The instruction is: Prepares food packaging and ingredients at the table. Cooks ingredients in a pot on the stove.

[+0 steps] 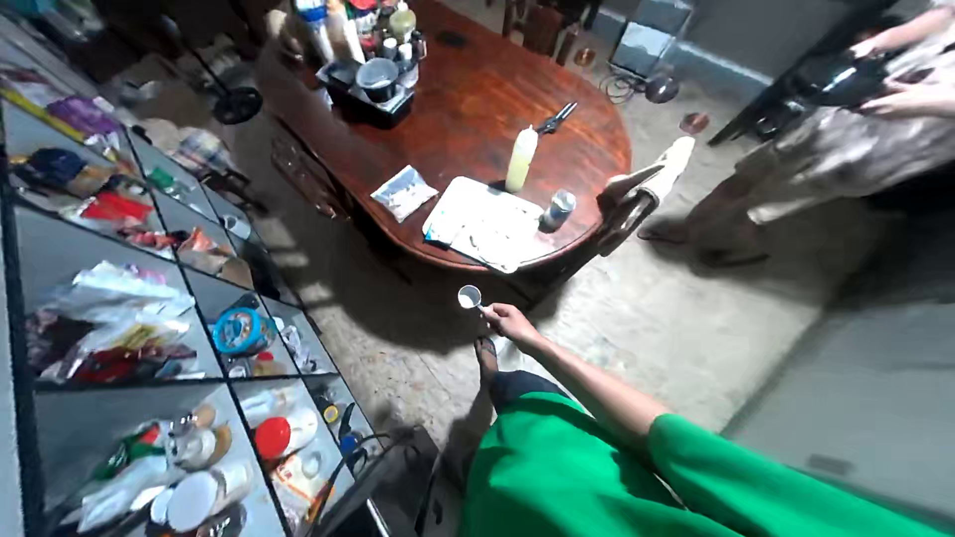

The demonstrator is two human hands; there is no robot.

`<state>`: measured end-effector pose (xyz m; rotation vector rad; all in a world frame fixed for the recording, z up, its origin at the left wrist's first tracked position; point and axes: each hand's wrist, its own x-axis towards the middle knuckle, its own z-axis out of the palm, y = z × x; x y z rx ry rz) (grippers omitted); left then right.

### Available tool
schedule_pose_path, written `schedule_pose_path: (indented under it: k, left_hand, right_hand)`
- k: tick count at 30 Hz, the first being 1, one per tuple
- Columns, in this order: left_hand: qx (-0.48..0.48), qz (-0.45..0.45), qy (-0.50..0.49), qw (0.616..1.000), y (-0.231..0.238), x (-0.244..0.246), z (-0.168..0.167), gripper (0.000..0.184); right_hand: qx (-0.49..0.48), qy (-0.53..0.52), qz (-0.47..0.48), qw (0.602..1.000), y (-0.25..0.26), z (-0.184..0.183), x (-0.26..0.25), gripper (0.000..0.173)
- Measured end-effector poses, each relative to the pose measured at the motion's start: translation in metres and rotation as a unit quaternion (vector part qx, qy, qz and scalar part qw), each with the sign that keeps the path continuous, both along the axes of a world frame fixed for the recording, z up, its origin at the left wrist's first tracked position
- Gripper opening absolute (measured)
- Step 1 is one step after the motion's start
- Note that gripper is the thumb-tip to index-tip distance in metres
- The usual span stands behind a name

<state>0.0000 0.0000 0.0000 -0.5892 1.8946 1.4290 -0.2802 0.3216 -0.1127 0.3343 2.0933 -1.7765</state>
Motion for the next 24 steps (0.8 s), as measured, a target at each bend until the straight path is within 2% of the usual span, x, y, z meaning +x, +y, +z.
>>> schedule_pose_path:
  k: [2,3,4,6,7,9,12,16,20,24]
  left_hand:
    - [-0.186,-0.030,0.060,0.980,0.038,0.008,-0.100,0.034]
    - [-0.200,-0.076,-0.075,0.974,0.046,-0.017,-0.121,0.037]
    - [-0.177,-0.081,-0.149,0.969,0.045,-0.037,-0.147,0.042]
    - [-0.170,0.060,0.016,0.983,0.039,-0.049,-0.230,0.036]
    - [-0.153,0.101,0.037,0.982,0.041,-0.084,-0.244,0.036]
    - [-0.139,0.121,0.053,0.981,0.053,-0.169,-0.234,0.035]
    - [-0.170,0.051,0.117,0.977,0.079,-0.289,-0.201,0.035]
    - [-0.172,-0.018,0.173,0.970,0.120,-0.421,-0.169,0.036]
    - [-0.190,-0.049,0.221,0.955,0.152,-0.519,-0.166,0.039]
    - [-0.223,-0.084,0.244,0.940,0.175,-0.589,-0.182,0.059]
  right_hand:
    - [0.004,-0.001,-0.018,1.000,0.014,-0.008,-0.042,0.030]
    - [0.007,0.000,-0.021,1.000,0.018,-0.011,-0.065,0.031]
    - [0.010,-0.001,-0.023,1.000,0.022,-0.015,-0.085,0.032]
    - [0.012,-0.011,-0.027,1.000,0.028,-0.024,-0.116,0.032]
    - [0.010,-0.014,-0.024,1.000,0.032,-0.026,-0.133,0.032]
    - [0.014,-0.016,-0.017,1.000,0.037,-0.030,-0.161,0.031]
    - [0.023,-0.028,-0.007,0.999,0.045,-0.036,-0.189,0.032]
    - [0.027,-0.034,-0.011,0.999,0.052,-0.043,-0.212,0.032]
    - [0.012,-0.059,-0.036,0.998,0.052,-0.040,-0.227,0.031]
    - [-0.002,-0.060,-0.071,0.996,0.050,-0.050,-0.243,0.030]
